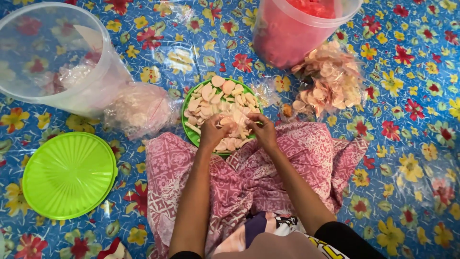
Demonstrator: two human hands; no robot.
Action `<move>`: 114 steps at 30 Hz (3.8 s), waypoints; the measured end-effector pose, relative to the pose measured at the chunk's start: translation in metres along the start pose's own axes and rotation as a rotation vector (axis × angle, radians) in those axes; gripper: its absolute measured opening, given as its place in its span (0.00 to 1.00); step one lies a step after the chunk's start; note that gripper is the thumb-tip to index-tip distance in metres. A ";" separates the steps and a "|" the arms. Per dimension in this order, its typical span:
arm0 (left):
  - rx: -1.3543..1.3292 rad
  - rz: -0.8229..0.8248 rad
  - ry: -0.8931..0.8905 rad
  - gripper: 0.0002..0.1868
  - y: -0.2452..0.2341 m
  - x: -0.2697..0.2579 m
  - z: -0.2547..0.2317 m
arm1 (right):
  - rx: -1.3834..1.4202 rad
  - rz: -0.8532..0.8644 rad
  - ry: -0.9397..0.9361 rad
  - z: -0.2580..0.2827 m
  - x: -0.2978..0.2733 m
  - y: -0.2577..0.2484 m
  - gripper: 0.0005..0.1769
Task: Packaging small food slices into plastic bags from a plate
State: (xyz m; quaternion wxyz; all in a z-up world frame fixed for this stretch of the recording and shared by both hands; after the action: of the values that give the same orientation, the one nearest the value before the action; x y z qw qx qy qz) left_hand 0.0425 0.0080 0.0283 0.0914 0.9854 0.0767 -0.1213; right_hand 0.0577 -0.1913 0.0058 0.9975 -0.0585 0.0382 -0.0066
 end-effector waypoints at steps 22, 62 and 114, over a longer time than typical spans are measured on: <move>0.276 0.166 0.085 0.16 0.009 -0.002 -0.012 | 0.035 -0.159 0.040 0.029 -0.005 0.007 0.08; 0.256 0.178 0.211 0.10 0.007 0.021 0.021 | -0.549 0.227 -0.376 0.069 -0.012 0.013 0.21; 0.374 -0.002 0.121 0.12 0.003 0.009 0.000 | -0.042 -0.362 -0.061 0.128 0.056 -0.174 0.11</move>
State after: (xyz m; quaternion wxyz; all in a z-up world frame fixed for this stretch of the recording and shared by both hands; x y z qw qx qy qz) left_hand 0.0514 0.0064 0.0266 -0.0982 0.9906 0.0593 -0.0741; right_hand 0.1215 -0.3497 0.1487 0.9793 -0.0856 -0.0034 -0.1835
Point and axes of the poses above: each hand's wrist, its own x-axis towards the middle knuckle, its own y-axis out of the palm, z = x × y, the point moved 6 cm from there along x, towards the middle knuckle, and after that the axes turned 6 degrees about -x, right-handed, at the moved point
